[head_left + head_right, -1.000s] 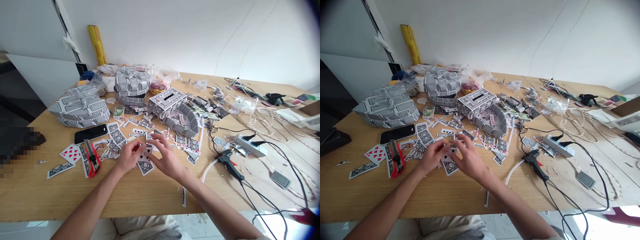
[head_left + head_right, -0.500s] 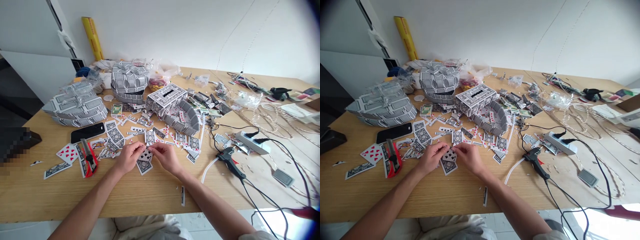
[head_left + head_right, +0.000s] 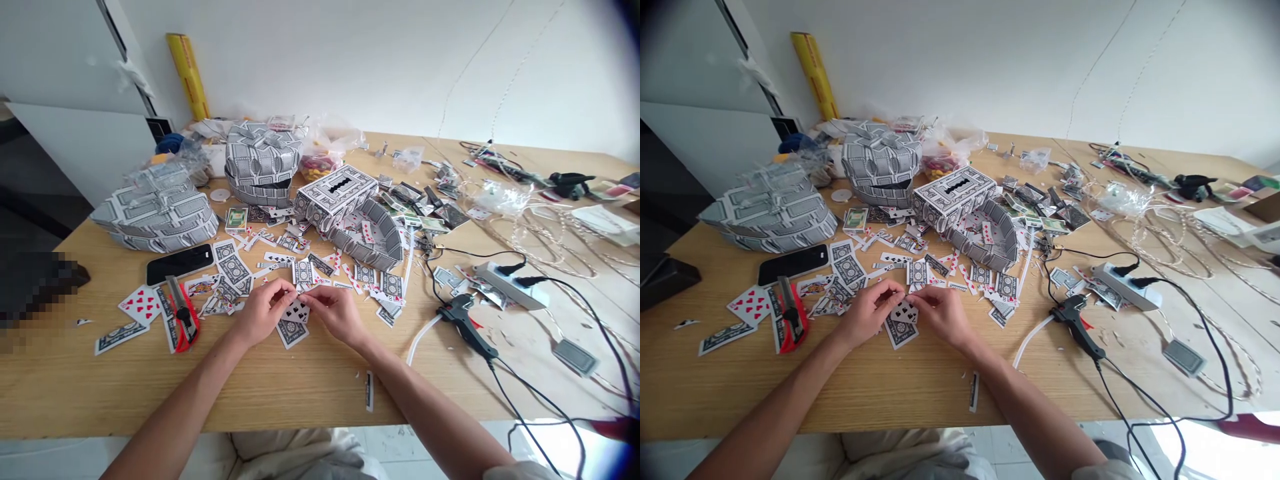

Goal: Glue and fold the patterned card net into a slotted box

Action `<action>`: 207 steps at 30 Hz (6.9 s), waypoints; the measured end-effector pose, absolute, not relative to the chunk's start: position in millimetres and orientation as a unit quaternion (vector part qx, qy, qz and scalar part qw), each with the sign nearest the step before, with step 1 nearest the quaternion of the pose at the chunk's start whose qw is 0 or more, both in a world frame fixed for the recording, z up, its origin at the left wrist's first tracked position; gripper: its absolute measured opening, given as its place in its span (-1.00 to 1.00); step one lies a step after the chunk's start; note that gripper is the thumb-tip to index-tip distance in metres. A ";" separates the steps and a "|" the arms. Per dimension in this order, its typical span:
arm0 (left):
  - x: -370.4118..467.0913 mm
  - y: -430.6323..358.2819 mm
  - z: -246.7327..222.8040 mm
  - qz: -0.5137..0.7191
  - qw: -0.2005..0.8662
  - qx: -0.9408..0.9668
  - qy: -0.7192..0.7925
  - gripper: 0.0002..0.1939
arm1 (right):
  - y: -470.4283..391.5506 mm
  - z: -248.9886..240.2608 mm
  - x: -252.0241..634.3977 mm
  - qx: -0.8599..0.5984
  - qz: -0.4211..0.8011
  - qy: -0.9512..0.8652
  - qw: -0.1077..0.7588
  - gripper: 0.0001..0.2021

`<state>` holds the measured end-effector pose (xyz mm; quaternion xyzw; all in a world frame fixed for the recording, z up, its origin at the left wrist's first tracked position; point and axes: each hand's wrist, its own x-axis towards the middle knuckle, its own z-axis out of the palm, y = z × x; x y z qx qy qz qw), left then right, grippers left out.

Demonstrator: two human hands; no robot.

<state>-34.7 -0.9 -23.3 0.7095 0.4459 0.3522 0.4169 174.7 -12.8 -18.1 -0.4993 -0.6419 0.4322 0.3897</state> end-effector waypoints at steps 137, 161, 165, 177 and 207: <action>-37.4 3.9 -12.1 0.319 0.549 0.631 0.445 -0.70 | -12.8 -22.4 172.9 -0.478 0.576 -0.482 0.456 -0.53; -39.4 2.1 -9.9 0.336 0.544 0.629 0.442 -0.70 | -12.8 -14.6 176.5 -0.454 0.590 -0.493 0.451 -0.64; -39.3 1.9 -10.9 0.340 0.539 0.632 0.440 -0.79 | -13.4 -14.2 174.8 -0.458 0.576 -0.498 0.458 -0.65; -38.3 1.2 -13.6 0.358 0.557 0.617 0.425 -0.83 | -14.9 -16.2 175.7 -0.468 0.550 -0.519 0.458 -0.75; -38.6 2.7 -21.7 0.322 0.480 0.673 0.461 -0.66 | -17.0 -23.5 171.2 -0.482 0.517 -0.573 0.415 -0.63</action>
